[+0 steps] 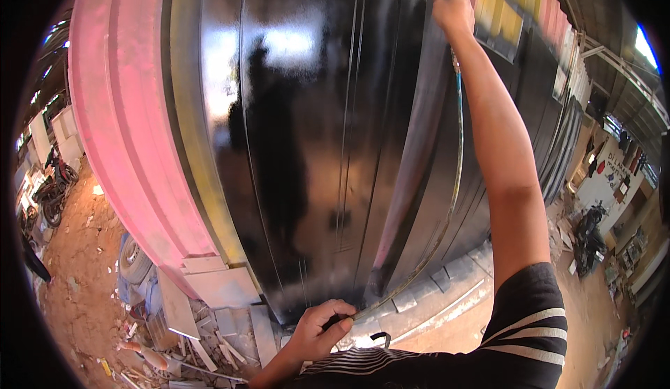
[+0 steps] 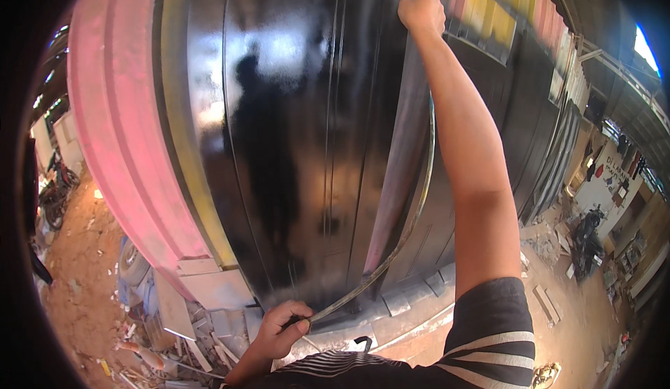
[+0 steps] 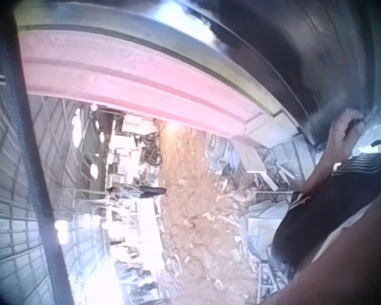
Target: The person uses a spray gun to apply black paint to a large furniture panel, refills the spray gun's reservoir with paint from a bucket on a table, and then resumes spraying the panel in a workshop.
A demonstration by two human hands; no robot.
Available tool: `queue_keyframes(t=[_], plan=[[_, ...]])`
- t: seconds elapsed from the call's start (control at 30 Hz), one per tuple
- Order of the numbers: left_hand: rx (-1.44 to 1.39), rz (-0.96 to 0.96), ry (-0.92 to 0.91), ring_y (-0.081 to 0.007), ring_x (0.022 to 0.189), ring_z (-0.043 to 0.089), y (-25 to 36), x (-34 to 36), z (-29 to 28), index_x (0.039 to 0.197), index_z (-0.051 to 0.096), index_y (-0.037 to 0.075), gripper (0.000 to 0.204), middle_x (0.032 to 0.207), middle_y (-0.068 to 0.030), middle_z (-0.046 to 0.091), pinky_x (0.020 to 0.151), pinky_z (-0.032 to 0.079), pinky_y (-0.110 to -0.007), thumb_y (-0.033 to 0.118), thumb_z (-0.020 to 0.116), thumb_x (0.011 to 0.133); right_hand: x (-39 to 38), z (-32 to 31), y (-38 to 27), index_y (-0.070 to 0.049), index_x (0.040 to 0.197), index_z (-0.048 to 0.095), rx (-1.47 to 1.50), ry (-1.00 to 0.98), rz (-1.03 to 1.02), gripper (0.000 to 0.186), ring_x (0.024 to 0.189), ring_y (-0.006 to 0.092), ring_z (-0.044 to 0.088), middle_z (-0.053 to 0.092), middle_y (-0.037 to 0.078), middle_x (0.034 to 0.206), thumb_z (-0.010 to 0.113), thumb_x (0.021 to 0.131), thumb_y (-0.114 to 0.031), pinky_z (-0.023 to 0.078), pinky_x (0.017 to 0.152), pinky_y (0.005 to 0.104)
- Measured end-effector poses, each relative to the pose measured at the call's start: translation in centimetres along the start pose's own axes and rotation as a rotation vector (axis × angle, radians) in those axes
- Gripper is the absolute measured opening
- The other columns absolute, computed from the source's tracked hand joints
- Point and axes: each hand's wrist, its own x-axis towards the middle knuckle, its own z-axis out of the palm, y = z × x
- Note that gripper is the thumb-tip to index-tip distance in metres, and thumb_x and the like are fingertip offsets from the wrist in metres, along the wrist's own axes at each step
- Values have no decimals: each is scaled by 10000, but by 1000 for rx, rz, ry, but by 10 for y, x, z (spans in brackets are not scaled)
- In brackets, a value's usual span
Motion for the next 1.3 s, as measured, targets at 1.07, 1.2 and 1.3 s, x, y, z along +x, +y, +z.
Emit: queue_keyframes(t=[1.07,1.2,1.3], plan=[[119,-113,-85,-271,836,655,7,-23,-59,1109,632,-17,217,930,-150,660,760,498,-333,106,614,931,-80,89,41,14,1071,704,-57,-6,-53,514,1123,419,625,676,273,1114,612,910,-465,484,943,472],[100,-234,-46,-263,822,650,-9,-50,-63,1088,644,-23,220,911,-143,666,780,493,-329,125,611,928,-201,98,106,-54,1091,716,-1,-132,172,455,1094,427,628,683,255,1101,630,905,-461,478,925,479],[60,-353,-13,-217,802,624,-14,-61,-62,1044,659,-30,268,901,-131,672,754,469,-313,206,619,922,-273,115,170,-36,1062,713,-81,-208,238,577,1050,412,648,702,233,1057,667,853,-571,500,890,455]])
